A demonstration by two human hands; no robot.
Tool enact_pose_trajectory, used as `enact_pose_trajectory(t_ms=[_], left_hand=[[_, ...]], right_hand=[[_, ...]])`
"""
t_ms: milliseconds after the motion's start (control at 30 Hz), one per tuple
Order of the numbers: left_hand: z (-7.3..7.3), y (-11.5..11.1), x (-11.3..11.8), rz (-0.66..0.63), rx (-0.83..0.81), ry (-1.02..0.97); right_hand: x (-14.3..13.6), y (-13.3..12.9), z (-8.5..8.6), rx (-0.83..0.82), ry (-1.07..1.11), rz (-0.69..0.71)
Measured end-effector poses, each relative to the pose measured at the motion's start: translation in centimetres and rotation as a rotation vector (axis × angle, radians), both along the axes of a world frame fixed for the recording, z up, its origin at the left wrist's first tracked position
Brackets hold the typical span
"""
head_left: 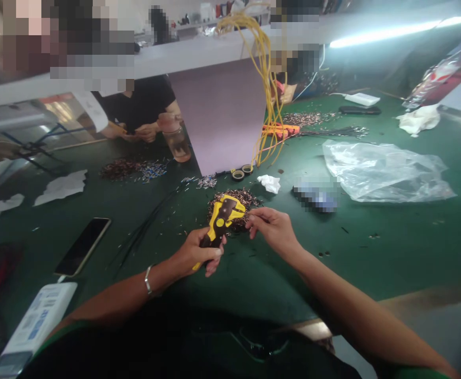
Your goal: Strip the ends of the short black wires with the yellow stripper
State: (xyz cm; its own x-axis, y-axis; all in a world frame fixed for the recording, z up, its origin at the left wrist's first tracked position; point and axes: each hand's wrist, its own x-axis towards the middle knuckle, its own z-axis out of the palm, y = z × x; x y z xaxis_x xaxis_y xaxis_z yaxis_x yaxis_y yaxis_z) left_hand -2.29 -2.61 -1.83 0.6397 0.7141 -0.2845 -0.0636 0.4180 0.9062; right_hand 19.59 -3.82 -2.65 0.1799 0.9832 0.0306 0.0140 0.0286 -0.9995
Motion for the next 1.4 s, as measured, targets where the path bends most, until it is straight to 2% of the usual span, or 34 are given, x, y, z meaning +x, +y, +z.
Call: enact_pose_trajectory(t_ms=[200, 367, 567, 800, 1133, 1400], left_hand=[[0.4, 0.5, 0.1, -0.169, -0.026, -0.181], [0.6, 1.3, -0.2, -0.240, -0.064, -0.266], [0.3, 1.8, -0.5, -0.279, -0.021, -0.283], [0.7, 1.7, -0.6, -0.315, -0.022, -0.294], [0.1, 2.0, -0.8, -0.339, -0.124, -0.328], [0.6, 1.8, -0.7, -0.337, -0.153, -0.335]], right_hand=[[0.0, -0.1, 0.0, -0.010, 0.022, -0.022], [0.1, -0.2, 0.0, 0.026, 0.039, -0.050], [0.2, -0.3, 0.0, 0.040, 0.054, -0.062], [0.4, -0.4, 0.2, 0.038, 0.043, -0.054], [0.2, -0.5, 0.6, 0.050, 0.074, -0.044], [0.3, -0.5, 0.4, 0.043, 0.057, -0.021]])
